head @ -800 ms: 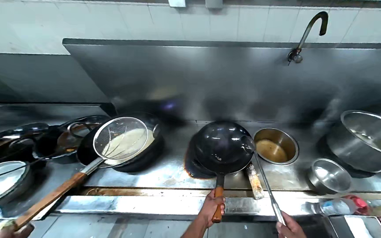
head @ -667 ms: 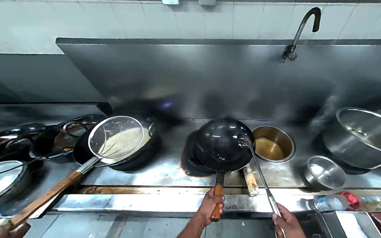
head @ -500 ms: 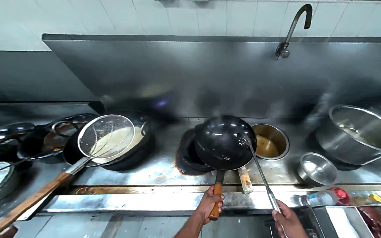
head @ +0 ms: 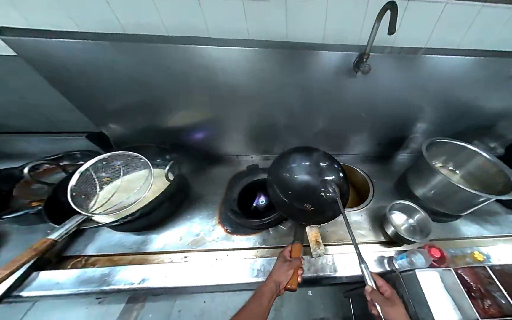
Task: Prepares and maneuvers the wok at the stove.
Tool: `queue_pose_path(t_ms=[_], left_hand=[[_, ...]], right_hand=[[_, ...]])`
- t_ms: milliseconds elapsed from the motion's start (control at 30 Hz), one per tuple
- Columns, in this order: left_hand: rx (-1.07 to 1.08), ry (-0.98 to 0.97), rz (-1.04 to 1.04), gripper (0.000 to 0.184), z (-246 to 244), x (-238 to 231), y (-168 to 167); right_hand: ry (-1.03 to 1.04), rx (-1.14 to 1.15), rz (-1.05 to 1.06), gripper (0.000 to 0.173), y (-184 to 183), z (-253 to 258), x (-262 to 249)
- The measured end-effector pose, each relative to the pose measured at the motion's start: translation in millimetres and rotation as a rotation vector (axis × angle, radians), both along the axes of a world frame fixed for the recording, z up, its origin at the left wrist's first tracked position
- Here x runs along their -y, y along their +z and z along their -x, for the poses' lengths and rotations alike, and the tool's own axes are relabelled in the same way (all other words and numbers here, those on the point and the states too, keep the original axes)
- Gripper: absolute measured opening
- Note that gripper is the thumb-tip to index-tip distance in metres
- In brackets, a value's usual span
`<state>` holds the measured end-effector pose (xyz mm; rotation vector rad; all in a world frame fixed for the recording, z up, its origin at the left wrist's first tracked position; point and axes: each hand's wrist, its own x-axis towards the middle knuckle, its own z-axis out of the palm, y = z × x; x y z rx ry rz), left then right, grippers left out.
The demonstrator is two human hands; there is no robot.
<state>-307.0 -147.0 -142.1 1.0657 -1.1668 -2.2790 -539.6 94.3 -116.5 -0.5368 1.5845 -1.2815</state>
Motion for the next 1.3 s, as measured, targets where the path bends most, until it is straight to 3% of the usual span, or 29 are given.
queue_pose_path(t_ms=[133, 233, 300, 433, 500, 800, 1133, 1300], left_hand=[[0.034, -0.023, 0.015, 0.056, 10.2, 0.0, 0.1], [0.084, -0.036, 0.037, 0.056, 17.9, -2.7, 2.9], [0.092, -0.041, 0.045, 0.055, 22.7, -3.4, 2.8], [0.117, -0.039, 0.048, 0.054, 25.9, -3.9, 2.6], [0.112, -0.034, 0.033, 0.055, 25.4, -3.8, 3.1], [0.081, 0.007, -0.018, 0.051, 13.2, 2.2, 10.8], [0.053, 0.086, -0.033, 0.047, -18.9, 12.0, 10.1], [0.057, 0.133, 0.007, 0.047, -44.2, 13.5, 7.7]], right_hand=[[0.012, 0.083, -0.005, 0.047, 0.9, -10.6, -3.1], [0.064, 0.221, 0.036, 0.038, 2.9, -18.2, -6.7], [0.110, 0.427, 0.099, 0.041, 4.9, -16.3, -8.8], [0.238, 1.084, 0.236, 0.043, 4.9, -2.2, -9.4], [0.273, 1.215, 0.274, 0.047, 2.1, -0.7, -9.4], [0.196, 1.150, 0.487, 0.049, 24.0, 2.2, -25.9], [-0.190, 0.906, 0.620, 0.041, 38.1, 23.3, -53.0], [-0.525, 0.804, 0.597, 0.034, 41.8, 23.6, -48.7]])
